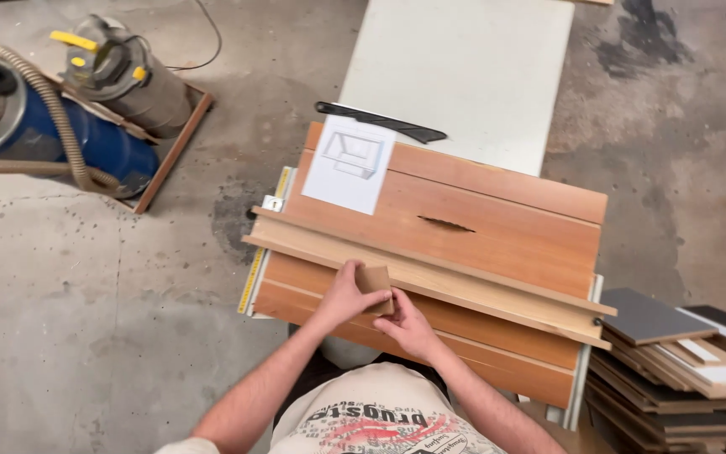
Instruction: The person handles small pieces of wood and a square ruler in a workshop, moving between a miter saw and a table saw. They adjust the table saw fence and measure the setup with the ruler before picking up and inspecting a small wooden block.
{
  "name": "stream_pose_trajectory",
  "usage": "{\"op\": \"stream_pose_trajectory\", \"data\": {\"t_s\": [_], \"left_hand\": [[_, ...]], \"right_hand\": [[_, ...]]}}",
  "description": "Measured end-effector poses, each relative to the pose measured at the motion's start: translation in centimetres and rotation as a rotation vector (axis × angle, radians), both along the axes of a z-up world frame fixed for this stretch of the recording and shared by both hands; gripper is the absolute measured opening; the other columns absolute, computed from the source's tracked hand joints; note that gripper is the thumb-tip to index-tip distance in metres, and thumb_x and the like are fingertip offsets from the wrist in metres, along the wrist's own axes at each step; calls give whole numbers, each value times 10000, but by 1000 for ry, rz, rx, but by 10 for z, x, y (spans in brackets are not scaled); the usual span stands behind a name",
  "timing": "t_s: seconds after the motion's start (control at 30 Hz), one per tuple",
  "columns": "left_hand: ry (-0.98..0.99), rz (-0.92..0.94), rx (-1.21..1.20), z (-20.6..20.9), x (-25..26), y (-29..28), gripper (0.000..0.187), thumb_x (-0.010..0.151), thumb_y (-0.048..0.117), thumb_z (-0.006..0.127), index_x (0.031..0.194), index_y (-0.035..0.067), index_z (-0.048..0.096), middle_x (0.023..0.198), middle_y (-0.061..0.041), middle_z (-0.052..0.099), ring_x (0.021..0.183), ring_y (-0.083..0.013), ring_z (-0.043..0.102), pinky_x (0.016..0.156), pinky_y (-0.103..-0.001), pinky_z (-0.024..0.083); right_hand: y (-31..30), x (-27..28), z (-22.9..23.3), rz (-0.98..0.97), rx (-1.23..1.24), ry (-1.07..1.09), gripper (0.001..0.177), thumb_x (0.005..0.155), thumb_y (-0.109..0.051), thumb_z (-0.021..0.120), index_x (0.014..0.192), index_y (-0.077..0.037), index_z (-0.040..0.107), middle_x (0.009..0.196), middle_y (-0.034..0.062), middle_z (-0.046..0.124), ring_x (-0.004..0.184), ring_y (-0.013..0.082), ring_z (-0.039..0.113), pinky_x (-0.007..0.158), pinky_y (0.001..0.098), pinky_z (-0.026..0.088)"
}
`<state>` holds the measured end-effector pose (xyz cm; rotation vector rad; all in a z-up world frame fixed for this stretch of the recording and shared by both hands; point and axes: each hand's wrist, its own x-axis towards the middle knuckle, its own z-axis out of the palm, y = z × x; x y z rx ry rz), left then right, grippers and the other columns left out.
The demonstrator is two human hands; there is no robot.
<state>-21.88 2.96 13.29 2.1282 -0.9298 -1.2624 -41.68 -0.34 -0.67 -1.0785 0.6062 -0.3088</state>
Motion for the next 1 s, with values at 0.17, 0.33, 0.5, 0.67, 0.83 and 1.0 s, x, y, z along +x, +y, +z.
{"op": "stream_pose_trajectory", "data": {"t_s": [0.17, 0.33, 0.5, 0.67, 0.83, 1.0], "left_hand": [[232, 351, -86, -57, 82, 107, 622, 802, 399, 876, 1261, 114, 567, 1165, -247, 640, 982, -351, 648, 763, -395, 576], [538, 518, -274, -92, 192, 216, 299, 834, 151, 874, 979, -2, 661, 837, -176, 696, 649, -209, 673, 504, -277, 622], [483, 717, -379, -83, 291, 290, 246, 848, 153, 859, 863, 59, 632, 764, -26, 609, 718, -137, 557, 546, -235, 417], [656, 868, -376, -65, 365, 297, 408, 853, 136, 862, 1178, -14, 664, 1079, -142, 736, 905, -188, 691, 753, -381, 597], [663, 816, -396, -64, 437, 258, 542, 915, 171, 816, 1348, -86, 617, 1291, -238, 688, 1142, -279, 676, 948, -466, 571], [631, 910, -413, -70, 534, 211, 568, 897, 133, 816, 1367, -95, 594, 1274, -260, 688, 1115, -322, 690, 880, -493, 603]], "right_hand": [[41, 101, 8, -1, 45, 124, 308, 994, -55, 625, 1279, 32, 550, 915, 249, 708, 642, 274, 761, 555, 319, 665], [115, 224, 28, 107, 76, 61, 329, 962, 7, 647, 1275, 72, 572, 895, 281, 734, 635, 281, 757, 552, 345, 649], [194, 347, 40, 149, 239, 47, 252, 978, -47, 671, 1158, 85, 554, 801, 254, 724, 639, 302, 759, 560, 378, 656], [209, 436, 76, 213, -39, 207, 365, 1092, -365, 532, 923, -42, 564, 564, 191, 623, 407, 261, 640, 367, 320, 514], [166, 505, 62, 138, -171, 307, 463, 1095, -412, 496, 764, -99, 578, 436, 103, 553, 307, 183, 552, 300, 249, 429], [119, 566, 41, 45, -121, 218, 287, 1095, -205, 465, 947, -61, 664, 509, 86, 604, 371, 169, 602, 373, 254, 494]]}}
